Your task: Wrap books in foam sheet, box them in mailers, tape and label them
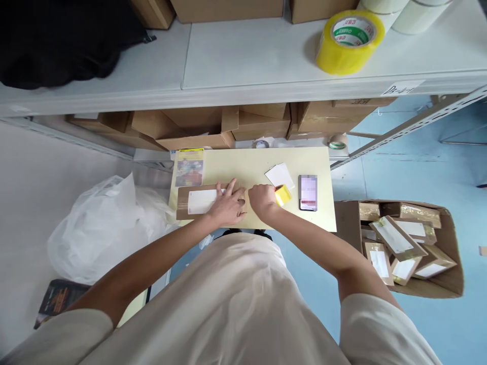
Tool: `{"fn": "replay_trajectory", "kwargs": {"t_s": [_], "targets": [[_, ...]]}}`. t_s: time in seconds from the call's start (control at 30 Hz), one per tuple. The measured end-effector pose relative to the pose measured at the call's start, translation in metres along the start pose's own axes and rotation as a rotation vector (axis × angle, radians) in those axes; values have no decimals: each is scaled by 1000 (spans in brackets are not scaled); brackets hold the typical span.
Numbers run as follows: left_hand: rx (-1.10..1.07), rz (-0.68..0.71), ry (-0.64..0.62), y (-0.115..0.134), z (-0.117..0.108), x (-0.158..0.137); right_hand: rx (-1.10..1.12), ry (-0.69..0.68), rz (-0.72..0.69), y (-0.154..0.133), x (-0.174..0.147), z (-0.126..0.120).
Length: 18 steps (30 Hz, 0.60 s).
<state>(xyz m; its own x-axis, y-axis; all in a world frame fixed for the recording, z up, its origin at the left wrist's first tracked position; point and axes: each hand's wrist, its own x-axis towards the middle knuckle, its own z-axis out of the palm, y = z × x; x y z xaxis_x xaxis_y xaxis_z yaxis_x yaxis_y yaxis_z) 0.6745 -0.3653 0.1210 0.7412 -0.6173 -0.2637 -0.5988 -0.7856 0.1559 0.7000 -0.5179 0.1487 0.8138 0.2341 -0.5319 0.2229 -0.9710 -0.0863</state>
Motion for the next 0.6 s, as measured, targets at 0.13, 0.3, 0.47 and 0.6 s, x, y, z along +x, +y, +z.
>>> {"fn": "replay_trajectory", "kwargs": {"t_s": [0.13, 0.3, 0.47, 0.6], "targets": [[-38, -13, 15, 2, 0, 2, 54, 115, 135, 27, -6, 18], [-200, 46, 104, -5, -3, -3, 248, 236, 248, 54, -16, 58], [-245, -121, 270, -27, -6, -28, 282, 188, 208, 48, -18, 123], [-271, -526, 400, -58, 6, -71, 309, 186, 190, 43, -13, 166]]}}
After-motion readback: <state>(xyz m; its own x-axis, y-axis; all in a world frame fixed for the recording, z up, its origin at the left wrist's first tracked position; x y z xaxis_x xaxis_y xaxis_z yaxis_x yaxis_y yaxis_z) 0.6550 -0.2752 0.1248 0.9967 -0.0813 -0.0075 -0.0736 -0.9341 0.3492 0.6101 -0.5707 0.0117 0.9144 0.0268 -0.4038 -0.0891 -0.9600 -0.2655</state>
